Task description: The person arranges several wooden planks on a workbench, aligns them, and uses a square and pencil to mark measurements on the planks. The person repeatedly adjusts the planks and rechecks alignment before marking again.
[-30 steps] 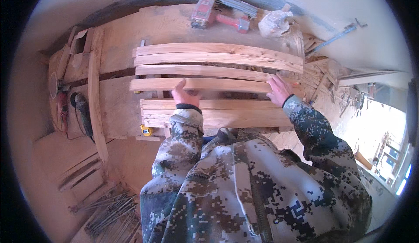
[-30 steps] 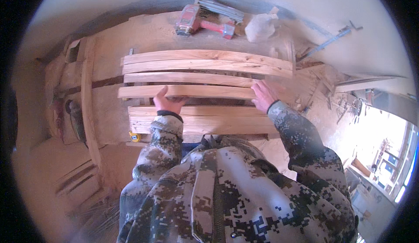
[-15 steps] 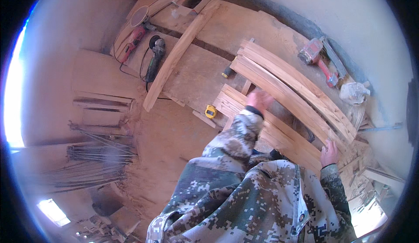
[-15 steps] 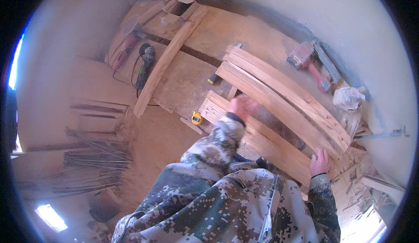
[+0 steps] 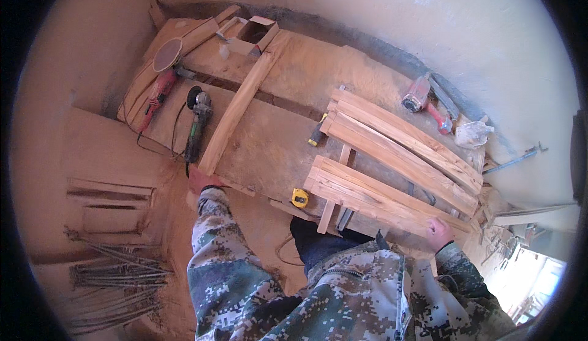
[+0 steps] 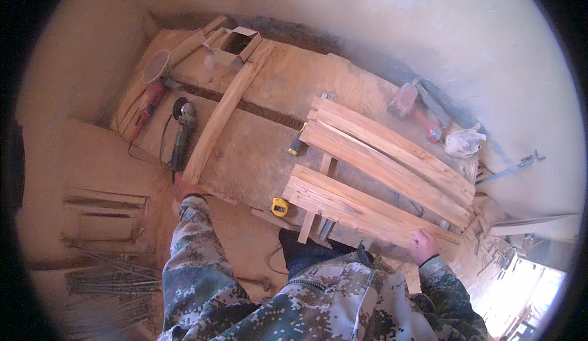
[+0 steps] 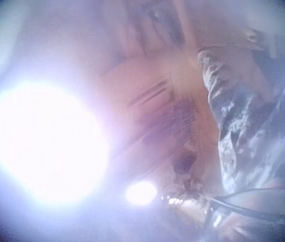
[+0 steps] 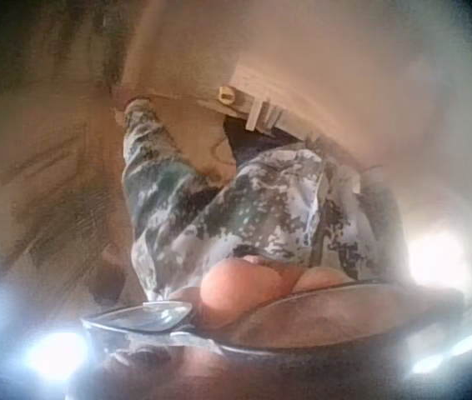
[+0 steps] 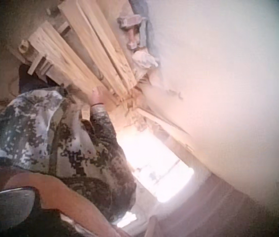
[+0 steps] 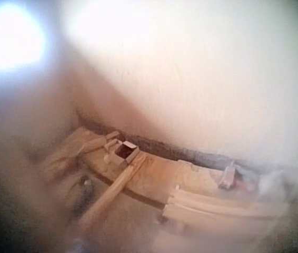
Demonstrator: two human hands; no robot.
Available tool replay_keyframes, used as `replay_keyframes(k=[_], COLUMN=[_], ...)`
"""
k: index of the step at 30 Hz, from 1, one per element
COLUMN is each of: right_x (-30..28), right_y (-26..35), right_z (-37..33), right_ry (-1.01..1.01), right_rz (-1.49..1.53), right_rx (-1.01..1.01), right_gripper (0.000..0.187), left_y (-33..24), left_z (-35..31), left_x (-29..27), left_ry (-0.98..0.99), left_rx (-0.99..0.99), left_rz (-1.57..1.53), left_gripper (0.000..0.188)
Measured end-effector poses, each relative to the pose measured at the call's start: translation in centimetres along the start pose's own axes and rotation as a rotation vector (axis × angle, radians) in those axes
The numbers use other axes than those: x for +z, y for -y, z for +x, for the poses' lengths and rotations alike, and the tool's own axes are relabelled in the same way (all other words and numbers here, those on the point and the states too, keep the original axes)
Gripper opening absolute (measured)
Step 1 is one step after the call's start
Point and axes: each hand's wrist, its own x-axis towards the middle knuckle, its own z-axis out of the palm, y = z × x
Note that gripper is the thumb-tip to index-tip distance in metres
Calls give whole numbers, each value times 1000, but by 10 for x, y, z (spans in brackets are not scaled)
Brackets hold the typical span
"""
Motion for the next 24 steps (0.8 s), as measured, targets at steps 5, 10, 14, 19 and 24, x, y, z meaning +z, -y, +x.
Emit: replay_keyframes(k=[5, 10, 14, 19, 24], right_x=[40, 96, 103, 118, 123], right_y=[78, 161, 225, 286, 307], right_z=[-16, -2, 32, 41, 31], right_ry=[94, 117, 134, 215, 658], right_rz=[-20, -17, 126, 261, 659], right_rx=[-131, -238, -353, -320, -84], right_gripper=[14, 18, 16, 15, 39], left_y=[66, 93, 88, 85, 64], left_z=[35, 11, -41, -131, -189], left_x=[12, 9, -42, -83, -112], left_ry=[228, 380, 870, 1469, 1500], left_rx=[183, 393, 424, 82, 14], left_rz=[-14, -129, -344, -1108, -1336], left_gripper=[42, 35, 45, 39, 50])
